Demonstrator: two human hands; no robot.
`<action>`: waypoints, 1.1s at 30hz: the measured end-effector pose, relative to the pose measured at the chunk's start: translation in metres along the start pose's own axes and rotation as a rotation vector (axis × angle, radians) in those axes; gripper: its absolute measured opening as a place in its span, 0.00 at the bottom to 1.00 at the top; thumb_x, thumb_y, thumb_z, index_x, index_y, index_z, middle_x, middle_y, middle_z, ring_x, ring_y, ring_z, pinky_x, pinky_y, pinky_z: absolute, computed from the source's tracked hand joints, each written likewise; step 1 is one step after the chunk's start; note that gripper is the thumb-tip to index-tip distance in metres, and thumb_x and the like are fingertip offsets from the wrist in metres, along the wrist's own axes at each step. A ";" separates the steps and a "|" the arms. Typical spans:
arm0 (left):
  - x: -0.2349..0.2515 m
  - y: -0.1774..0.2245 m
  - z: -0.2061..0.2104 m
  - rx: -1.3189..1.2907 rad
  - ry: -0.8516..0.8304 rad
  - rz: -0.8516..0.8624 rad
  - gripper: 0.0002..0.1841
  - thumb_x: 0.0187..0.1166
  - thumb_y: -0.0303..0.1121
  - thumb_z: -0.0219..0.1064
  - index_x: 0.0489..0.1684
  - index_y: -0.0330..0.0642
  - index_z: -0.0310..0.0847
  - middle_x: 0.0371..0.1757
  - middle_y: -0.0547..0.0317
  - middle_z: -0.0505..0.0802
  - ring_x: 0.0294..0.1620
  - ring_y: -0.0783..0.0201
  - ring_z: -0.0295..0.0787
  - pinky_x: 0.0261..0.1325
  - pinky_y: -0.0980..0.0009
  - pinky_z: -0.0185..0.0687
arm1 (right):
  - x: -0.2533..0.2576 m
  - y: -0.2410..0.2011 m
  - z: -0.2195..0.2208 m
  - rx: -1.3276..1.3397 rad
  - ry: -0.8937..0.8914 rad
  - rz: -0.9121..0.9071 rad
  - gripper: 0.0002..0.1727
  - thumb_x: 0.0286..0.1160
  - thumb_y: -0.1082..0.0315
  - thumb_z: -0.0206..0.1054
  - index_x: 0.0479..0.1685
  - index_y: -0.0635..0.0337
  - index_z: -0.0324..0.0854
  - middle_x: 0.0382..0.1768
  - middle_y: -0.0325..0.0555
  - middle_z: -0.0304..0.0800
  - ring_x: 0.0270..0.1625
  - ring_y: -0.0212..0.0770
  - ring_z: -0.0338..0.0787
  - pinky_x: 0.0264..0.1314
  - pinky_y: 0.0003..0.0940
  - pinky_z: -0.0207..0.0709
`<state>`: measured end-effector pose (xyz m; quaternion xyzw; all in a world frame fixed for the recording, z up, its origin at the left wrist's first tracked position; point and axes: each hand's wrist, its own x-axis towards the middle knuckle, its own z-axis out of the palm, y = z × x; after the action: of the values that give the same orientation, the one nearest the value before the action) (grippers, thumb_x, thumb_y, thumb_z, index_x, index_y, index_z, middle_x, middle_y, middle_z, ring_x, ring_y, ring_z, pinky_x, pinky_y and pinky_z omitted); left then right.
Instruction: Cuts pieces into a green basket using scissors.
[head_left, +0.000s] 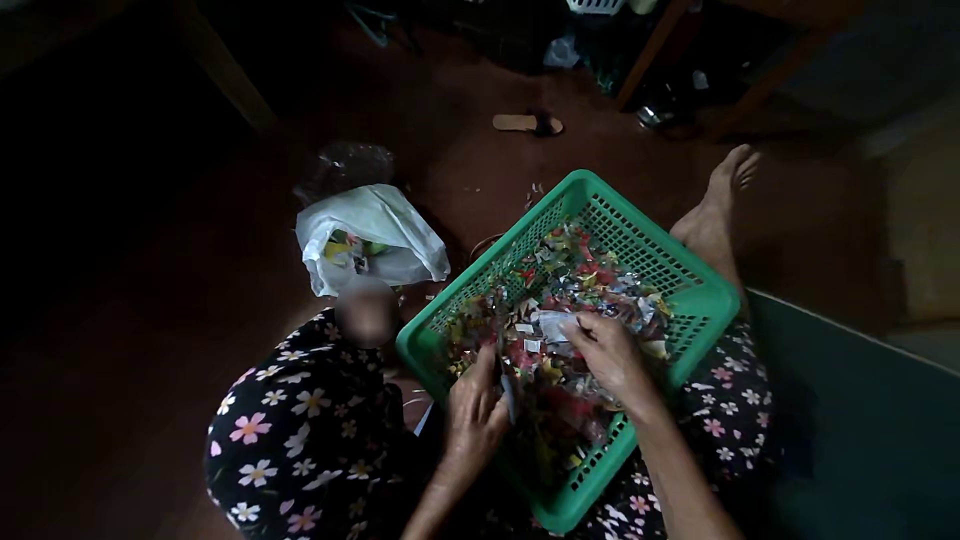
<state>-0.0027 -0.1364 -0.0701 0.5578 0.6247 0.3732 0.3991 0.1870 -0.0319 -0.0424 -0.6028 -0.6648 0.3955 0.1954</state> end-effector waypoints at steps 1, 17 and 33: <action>0.001 0.003 0.001 0.058 -0.048 -0.018 0.25 0.76 0.36 0.63 0.72 0.34 0.76 0.50 0.50 0.93 0.50 0.55 0.92 0.55 0.51 0.87 | -0.002 0.000 -0.004 0.079 -0.001 0.031 0.14 0.87 0.65 0.62 0.47 0.68 0.88 0.38 0.48 0.90 0.41 0.34 0.88 0.52 0.35 0.81; 0.012 0.025 0.008 0.280 -0.154 0.001 0.12 0.76 0.31 0.66 0.51 0.35 0.87 0.30 0.44 0.90 0.34 0.42 0.90 0.40 0.42 0.80 | -0.019 -0.010 0.000 0.237 -0.005 -0.023 0.14 0.88 0.67 0.58 0.58 0.68 0.82 0.35 0.42 0.89 0.29 0.27 0.86 0.35 0.24 0.82; 0.014 0.030 0.010 0.336 -0.209 -0.039 0.13 0.79 0.32 0.65 0.55 0.35 0.85 0.34 0.40 0.91 0.39 0.39 0.91 0.43 0.42 0.81 | -0.022 -0.010 -0.007 0.206 -0.054 -0.041 0.14 0.88 0.67 0.57 0.57 0.68 0.82 0.34 0.41 0.87 0.28 0.26 0.83 0.35 0.23 0.80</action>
<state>0.0178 -0.1196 -0.0484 0.6400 0.6442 0.1960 0.3701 0.1897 -0.0501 -0.0262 -0.5549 -0.6377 0.4739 0.2465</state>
